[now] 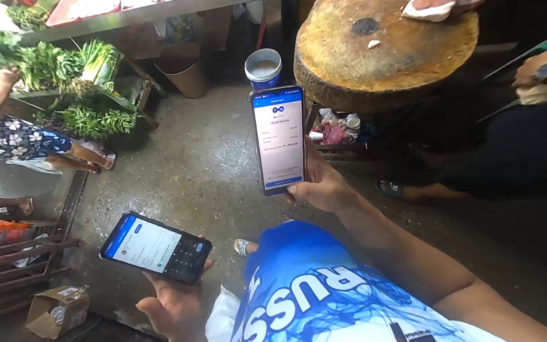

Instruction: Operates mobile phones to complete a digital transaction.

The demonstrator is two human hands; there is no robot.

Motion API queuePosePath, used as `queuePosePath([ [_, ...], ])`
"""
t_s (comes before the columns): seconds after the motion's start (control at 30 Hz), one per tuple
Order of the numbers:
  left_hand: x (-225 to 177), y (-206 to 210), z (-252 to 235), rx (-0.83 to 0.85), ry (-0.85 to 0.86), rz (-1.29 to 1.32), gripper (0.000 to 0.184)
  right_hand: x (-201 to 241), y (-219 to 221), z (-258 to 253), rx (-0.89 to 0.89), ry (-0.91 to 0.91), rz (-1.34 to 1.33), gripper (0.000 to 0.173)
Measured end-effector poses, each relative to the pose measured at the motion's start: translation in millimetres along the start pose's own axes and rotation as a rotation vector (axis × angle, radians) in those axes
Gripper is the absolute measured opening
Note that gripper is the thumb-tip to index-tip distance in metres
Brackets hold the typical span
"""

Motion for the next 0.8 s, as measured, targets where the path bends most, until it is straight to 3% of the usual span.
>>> queuePosePath([
  [0.53,-5,-15,9,0.040,-0.004,0.057,0.087,-9,8,4,-0.015,0.018,0.040,0.072],
  [0.8,-15,-45,21,-0.010,-0.011,0.021,0.087,-24,27,-1,-0.031,0.042,0.086,0.073],
])
Point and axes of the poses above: each hand's wrist, its own z-axis away from the middle knuckle, its own y-axis out of the palm, x = y × z, the point moved 6 cm from there along -z, towards the middle knuckle, and after that the axes turned 8 degrees about -z, right-handed, at the moved point
